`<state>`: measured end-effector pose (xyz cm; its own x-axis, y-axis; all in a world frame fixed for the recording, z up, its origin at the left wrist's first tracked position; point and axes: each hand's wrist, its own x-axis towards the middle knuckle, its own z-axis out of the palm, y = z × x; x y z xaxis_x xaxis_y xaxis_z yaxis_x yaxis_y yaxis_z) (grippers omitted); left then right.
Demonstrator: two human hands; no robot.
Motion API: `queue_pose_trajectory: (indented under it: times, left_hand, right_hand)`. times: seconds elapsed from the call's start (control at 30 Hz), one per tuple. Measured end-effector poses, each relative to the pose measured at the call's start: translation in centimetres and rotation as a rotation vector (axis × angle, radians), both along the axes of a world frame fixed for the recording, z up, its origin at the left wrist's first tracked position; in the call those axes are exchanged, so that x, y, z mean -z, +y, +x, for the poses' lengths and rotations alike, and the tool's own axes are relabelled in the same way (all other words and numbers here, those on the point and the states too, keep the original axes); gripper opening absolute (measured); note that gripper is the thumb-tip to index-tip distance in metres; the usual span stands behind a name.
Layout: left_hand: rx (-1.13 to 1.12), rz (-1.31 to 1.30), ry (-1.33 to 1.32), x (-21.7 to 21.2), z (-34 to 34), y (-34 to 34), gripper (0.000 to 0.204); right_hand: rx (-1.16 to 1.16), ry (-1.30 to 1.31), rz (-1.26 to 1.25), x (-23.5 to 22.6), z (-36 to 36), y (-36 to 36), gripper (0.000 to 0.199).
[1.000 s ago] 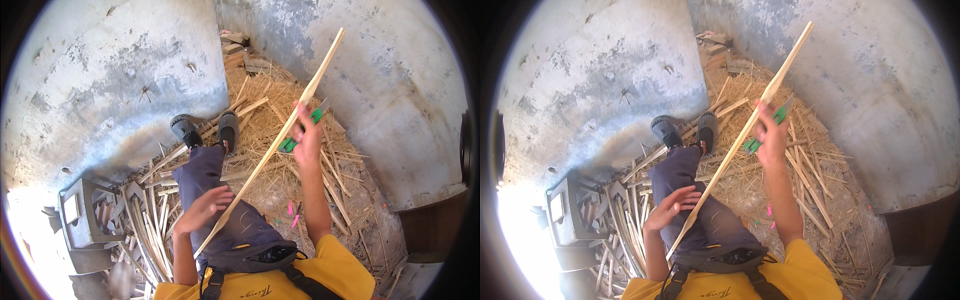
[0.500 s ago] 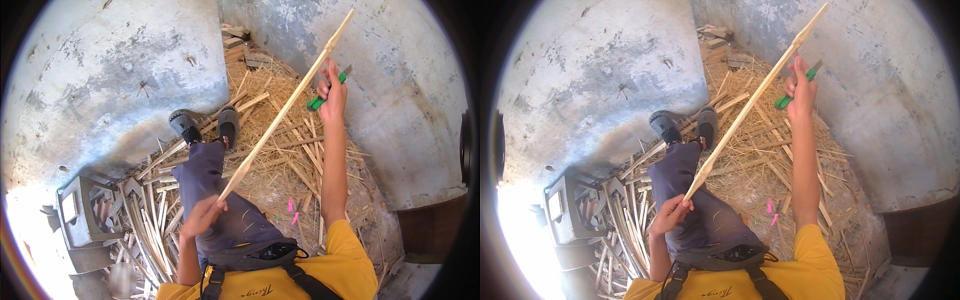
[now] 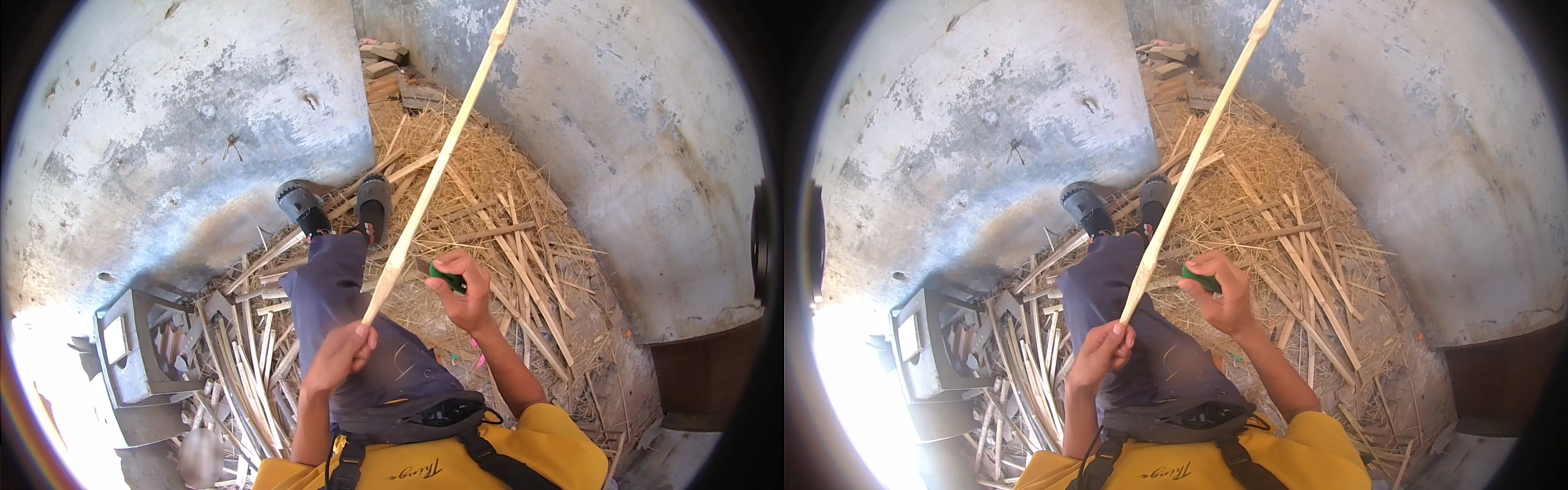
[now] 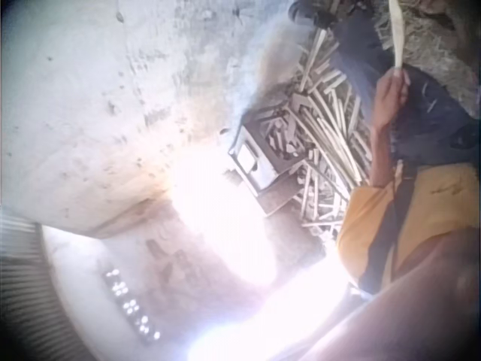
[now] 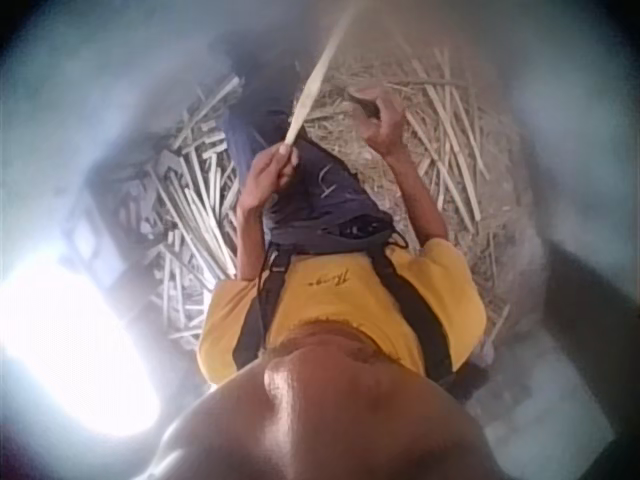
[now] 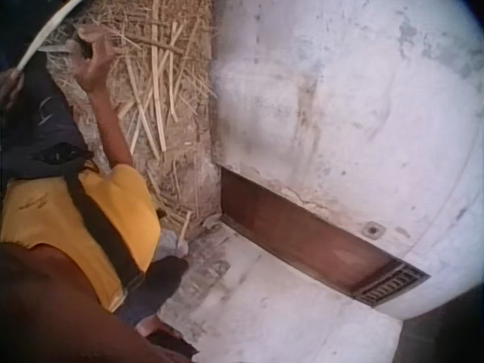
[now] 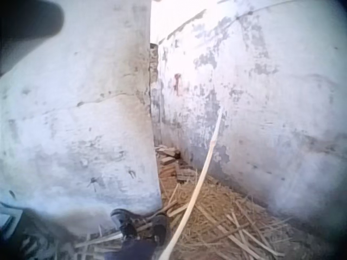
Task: The person shaves a thin strip of wood using a small utility knife while holding the wood with their left hand.
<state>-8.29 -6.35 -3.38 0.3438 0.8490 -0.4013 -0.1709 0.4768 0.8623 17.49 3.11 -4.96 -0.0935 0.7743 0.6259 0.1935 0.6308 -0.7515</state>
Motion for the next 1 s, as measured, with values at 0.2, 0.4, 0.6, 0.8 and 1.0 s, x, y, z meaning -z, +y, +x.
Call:
queue_pose_trajectory:
  times: [0.2, 0.4, 0.6, 0.8, 1.0]
  left_hand:
    - [0.060, 0.251, 0.079, -1.8, 1.0, -0.9, 0.036]
    - [0.095, 0.259, 0.159, -2.3, 0.5, -2.0, 0.029]
    - [0.104, 0.174, 0.011, -2.5, 0.2, -2.7, 0.030]
    - [0.135, 0.159, 0.070, -2.1, -0.6, -3.9, 0.030]
    - [0.114, 0.116, 0.205, -0.6, -1.7, -6.2, 0.031]
  right_hand:
    - [-0.037, -0.017, 0.149, -1.4, -0.1, 0.4, 0.022]
    - [0.032, -0.177, 0.338, -3.4, 0.4, -0.1, 0.028]
    - [0.079, -0.154, 0.448, -3.7, 0.0, 0.2, 0.032]
    - [0.255, -0.132, 0.493, -3.0, 1.2, 2.9, 0.023]
    - [0.443, -0.083, 0.299, -5.1, 4.9, 8.5, 0.017]
